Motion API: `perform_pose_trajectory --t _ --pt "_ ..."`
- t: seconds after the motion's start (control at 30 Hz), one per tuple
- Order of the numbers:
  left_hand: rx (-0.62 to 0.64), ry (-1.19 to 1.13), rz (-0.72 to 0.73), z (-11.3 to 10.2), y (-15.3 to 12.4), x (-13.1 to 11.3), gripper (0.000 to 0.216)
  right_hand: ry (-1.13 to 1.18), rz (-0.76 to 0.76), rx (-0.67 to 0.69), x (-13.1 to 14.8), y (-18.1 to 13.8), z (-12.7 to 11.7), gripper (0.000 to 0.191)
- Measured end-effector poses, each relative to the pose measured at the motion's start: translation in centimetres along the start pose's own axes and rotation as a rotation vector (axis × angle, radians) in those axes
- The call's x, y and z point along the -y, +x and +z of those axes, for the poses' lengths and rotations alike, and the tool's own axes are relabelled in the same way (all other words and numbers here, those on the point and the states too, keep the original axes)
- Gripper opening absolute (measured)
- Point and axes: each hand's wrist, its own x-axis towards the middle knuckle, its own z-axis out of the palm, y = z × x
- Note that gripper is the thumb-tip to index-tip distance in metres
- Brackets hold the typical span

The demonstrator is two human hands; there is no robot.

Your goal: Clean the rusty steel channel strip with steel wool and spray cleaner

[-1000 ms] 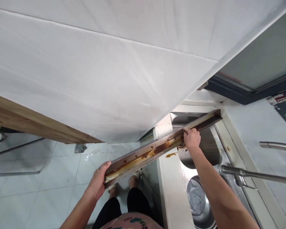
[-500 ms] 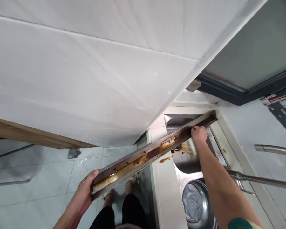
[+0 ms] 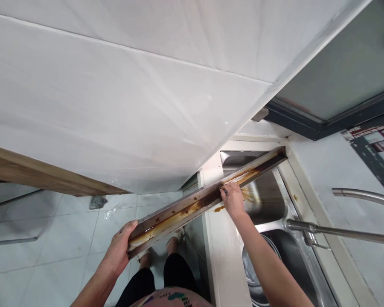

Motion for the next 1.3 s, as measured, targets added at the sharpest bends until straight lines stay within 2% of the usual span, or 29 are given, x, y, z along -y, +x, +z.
perform_pose_trajectory --t 0.1,0.2,0.33,0.4,0.57,0.63,0.77,0.83,1.0,1.07,1.2,1.3 --pt "-0.01 0.002 -0.008 0.0 0.0 0.1 0.033 -0.149 0.121 -0.031 -2.1 1.5 -0.6 0.026" --pt "-0.024 0.006 -0.006 -0.1 0.1 0.3 0.035 -0.221 0.191 -0.023 -2.0 2.0 -0.7 0.027" --pt "-0.01 0.001 0.004 -0.2 0.3 0.6 0.035 -0.19 0.102 0.049 1.1 0.2 -0.4 0.025" --pt "-0.006 0.005 0.014 -0.3 0.3 0.7 0.035 -0.182 0.066 0.069 1.8 -0.1 -0.5 0.024" --pt "0.014 0.009 0.078 -0.2 0.4 0.7 0.036 -0.308 0.216 0.065 0.0 1.7 -1.8 0.025" --pt "0.002 0.013 0.107 -0.2 0.3 0.6 0.036 -0.33 0.247 0.042 0.2 1.6 -1.9 0.025" --pt "-0.004 0.014 0.12 -0.1 -0.1 0.5 0.034 -0.297 0.13 0.071 2.5 -0.2 -1.5 0.024" --pt "0.012 0.007 0.113 -0.2 -0.1 0.6 0.033 -0.289 0.114 0.094 2.6 -0.3 -1.7 0.025" --pt "0.048 0.007 0.096 -0.4 0.1 0.8 0.035 -0.348 0.326 0.074 0.4 1.9 -2.8 0.027" --pt "0.037 -0.005 0.098 -0.4 0.1 0.7 0.035 -0.347 0.312 0.08 0.9 1.6 -2.8 0.026" --pt "0.042 -0.015 0.071 -0.2 -0.2 0.3 0.035 -0.294 0.141 0.11 3.2 -0.1 -2.1 0.025" --pt "0.065 -0.023 0.047 -0.2 -0.3 0.2 0.035 -0.294 0.22 0.096 2.0 0.7 -2.3 0.027"
